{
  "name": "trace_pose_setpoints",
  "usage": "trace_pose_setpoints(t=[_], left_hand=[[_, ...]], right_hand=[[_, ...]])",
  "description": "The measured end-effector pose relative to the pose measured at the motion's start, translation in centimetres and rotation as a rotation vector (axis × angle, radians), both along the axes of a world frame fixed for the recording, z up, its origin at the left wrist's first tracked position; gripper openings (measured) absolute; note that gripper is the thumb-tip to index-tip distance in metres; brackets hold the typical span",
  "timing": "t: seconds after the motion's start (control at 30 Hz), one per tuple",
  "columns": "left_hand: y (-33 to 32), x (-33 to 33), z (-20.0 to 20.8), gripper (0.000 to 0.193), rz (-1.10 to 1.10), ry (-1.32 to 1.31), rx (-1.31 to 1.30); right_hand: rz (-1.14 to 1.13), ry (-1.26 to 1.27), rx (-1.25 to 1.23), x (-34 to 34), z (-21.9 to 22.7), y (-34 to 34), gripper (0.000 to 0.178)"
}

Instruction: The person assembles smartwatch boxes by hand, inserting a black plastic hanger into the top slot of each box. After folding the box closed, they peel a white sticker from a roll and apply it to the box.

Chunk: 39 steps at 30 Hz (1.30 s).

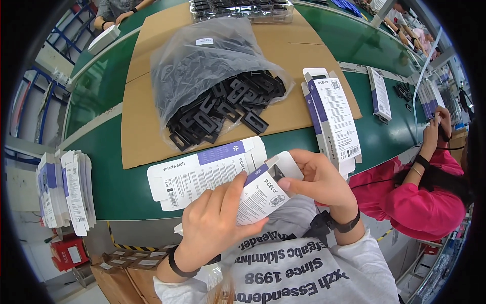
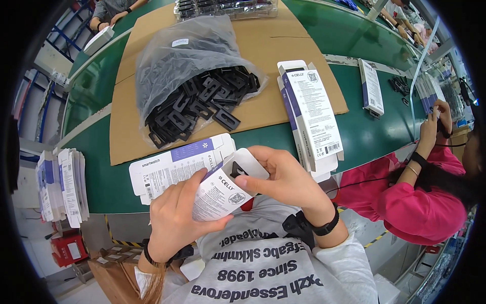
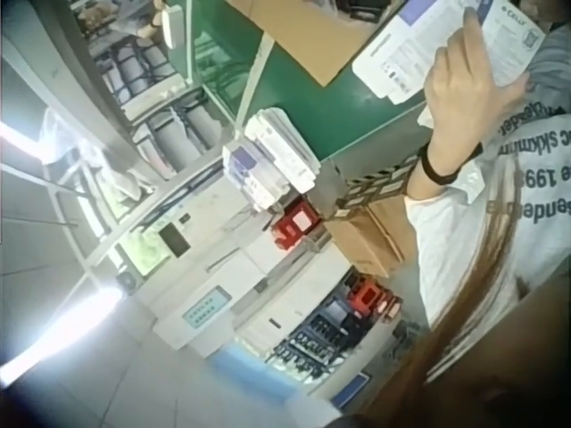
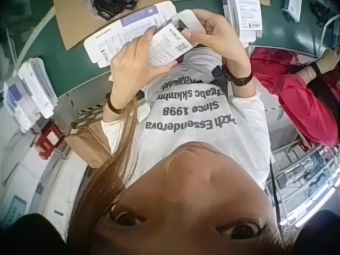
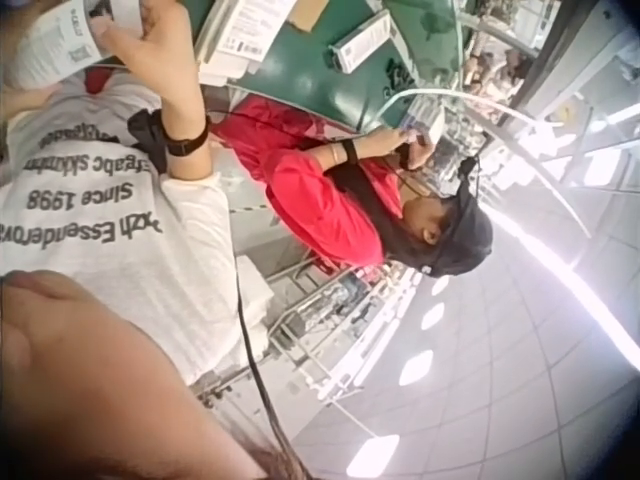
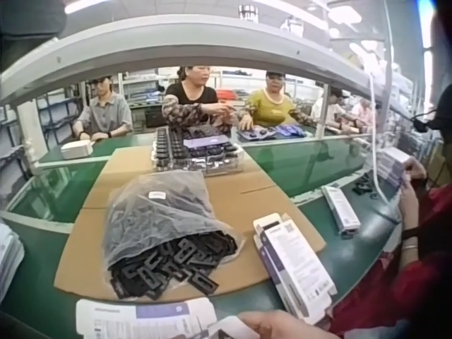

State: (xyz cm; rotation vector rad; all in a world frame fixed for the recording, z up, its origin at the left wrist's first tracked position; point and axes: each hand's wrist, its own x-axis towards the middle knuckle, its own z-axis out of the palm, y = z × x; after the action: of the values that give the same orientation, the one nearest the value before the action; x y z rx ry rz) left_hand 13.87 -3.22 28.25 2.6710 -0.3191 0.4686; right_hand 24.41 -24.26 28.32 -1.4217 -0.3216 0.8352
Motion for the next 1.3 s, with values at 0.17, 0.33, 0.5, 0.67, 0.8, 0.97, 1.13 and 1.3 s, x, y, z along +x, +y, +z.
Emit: trace_pose_setpoints(t=[0.17, 0.33, 0.5, 0.67, 0.8, 0.97, 1.13, 1.3], left_hand=[[-0.4, 0.1, 0.1, 0.076, 0.004, -0.035, 0.006], [-0.6, 0.3, 0.2, 0.075, -0.002, -0.030, 0.006], [-0.7, 0.3, 0.2, 0.075, -0.003, -0.027, -0.002], [-1.2, 0.4, -0.2, 0.074, -0.001, -0.008, 0.012], [-1.3, 0.6, -0.4, 0.074, 0.005, -0.010, -0.027], [-1.7, 0.6, -0.3, 0.073, -0.015, -0.016, -0.039], [-2.1, 0.8, -1.1, 0.072, -0.015, -0.034, -0.082], [-1.9, 0.7, 0.0, 0.069, 0.121, 0.119, -0.277]], right_hand=[[-0.105, -0.042, -0.019, -0.6, 0.4, 0.7, 0.035], [-0.251, -0.200, -0.096, -1.2, -1.2, 0.9, 0.026], [-0.259, -0.238, -0.147, -1.7, -2.0, 0.7, 0.024], [-0.313, -0.187, -0.154, -1.8, -2.1, 1.0, 0.023], [-0.182, -0.348, -0.159, -1.2, -0.9, -0.1, 0.024], [-0.057, -0.577, -0.132, -0.5, -0.3, -1.5, 0.028], [-0.080, -0.613, -0.223, -0.2, -1.2, -1.5, 0.037], [-0.382, -0.346, 0.194, -3.0, -0.9, -1.0, 0.048]])
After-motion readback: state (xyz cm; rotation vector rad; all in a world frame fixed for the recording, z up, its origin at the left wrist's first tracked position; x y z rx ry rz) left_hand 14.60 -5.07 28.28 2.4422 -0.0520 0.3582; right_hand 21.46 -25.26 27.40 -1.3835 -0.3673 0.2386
